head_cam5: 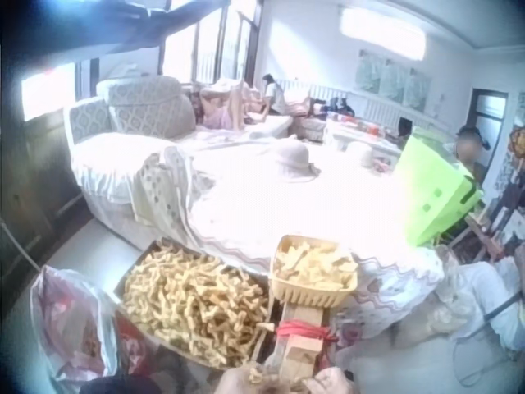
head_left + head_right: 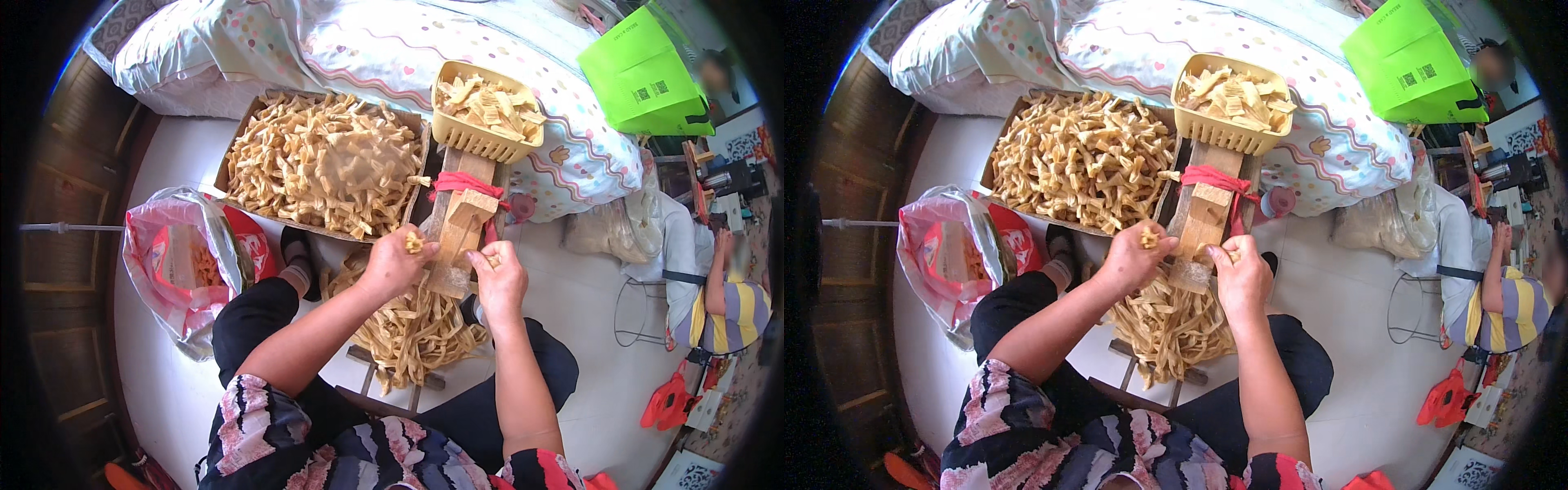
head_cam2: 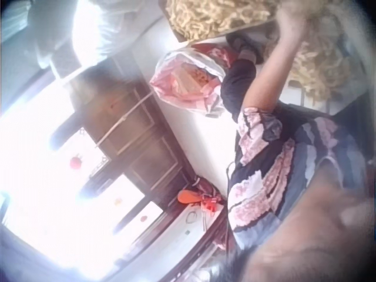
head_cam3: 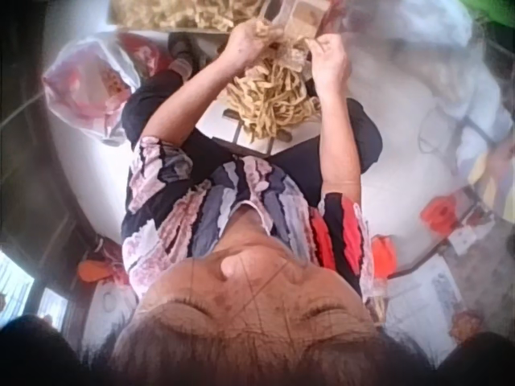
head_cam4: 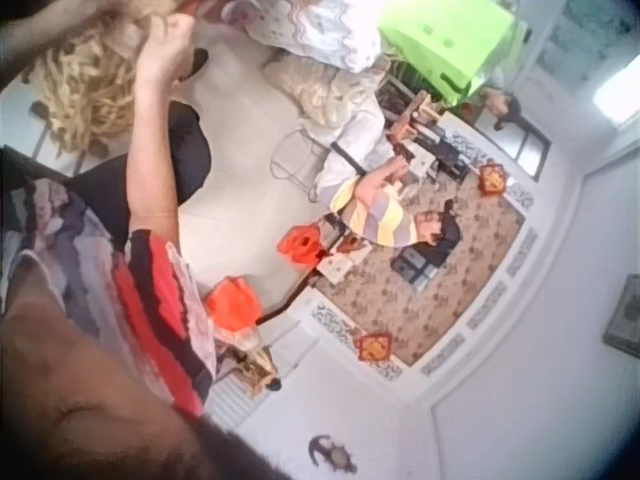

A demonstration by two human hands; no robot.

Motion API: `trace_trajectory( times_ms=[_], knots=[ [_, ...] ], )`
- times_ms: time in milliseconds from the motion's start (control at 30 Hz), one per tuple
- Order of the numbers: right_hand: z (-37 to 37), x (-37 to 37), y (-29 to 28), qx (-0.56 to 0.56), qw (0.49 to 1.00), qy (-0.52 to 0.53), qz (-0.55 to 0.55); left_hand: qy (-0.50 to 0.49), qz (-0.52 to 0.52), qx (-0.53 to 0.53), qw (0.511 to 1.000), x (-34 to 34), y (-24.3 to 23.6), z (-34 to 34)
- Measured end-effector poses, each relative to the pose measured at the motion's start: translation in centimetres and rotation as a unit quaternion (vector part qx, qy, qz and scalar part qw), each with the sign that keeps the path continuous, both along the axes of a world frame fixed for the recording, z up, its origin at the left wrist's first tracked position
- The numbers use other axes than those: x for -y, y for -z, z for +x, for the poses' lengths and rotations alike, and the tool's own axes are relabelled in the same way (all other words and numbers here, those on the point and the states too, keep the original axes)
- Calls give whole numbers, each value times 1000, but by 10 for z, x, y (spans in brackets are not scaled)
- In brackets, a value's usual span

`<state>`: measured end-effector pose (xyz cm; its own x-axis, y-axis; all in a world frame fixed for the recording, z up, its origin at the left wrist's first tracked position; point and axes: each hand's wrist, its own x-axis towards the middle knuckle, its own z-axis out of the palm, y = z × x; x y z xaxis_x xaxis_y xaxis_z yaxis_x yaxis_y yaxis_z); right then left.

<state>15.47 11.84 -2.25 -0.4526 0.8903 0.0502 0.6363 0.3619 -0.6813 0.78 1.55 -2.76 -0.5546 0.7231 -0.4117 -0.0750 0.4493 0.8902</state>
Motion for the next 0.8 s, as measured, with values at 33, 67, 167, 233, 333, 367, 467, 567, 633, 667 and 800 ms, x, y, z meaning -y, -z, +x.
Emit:
trace_trajectory(
  times_ms=[33, 67, 167, 233, 333, 367, 467, 567, 633, 667, 800],
  knots=[
    [2, 3, 1, -48, 998, 2, -27, 12, 0, -72, 997, 4, 2, -5],
    [5, 7, 1, -95, 994, 4, -54, -3, 51, -130, 990, 11, 1, -7],
    [11, 28, -19, -114, 992, -44, -44, 0, 36, 4, 999, 24, -33, -12],
    [10, 39, -23, -150, 971, -176, 62, 64, 250, -161, 953, 24, -50, -1],
    [7, 46, -40, -154, 916, -334, 158, 109, 77, 84, 988, 49, -39, 19],
    [6, 47, -45, -199, 906, -356, 114, 162, 23, 105, 981, 53, -35, 21],
    [11, 38, -47, -294, 874, -387, 17, 367, -92, 223, 898, 59, -62, 32],
    [18, 30, -45, -282, 902, -326, -7, 516, 179, 373, 750, 69, -58, 42],
    [20, 33, -50, -223, 922, -291, -125, 492, 240, 301, 781, 73, -69, 31],
    [23, 37, -54, -180, 915, -278, -229, 471, 215, 229, 824, 73, -74, 19],
    [22, 54, -48, -241, 698, -145, -659, 410, 197, -413, 789, 58, -67, -3]
  ],
)
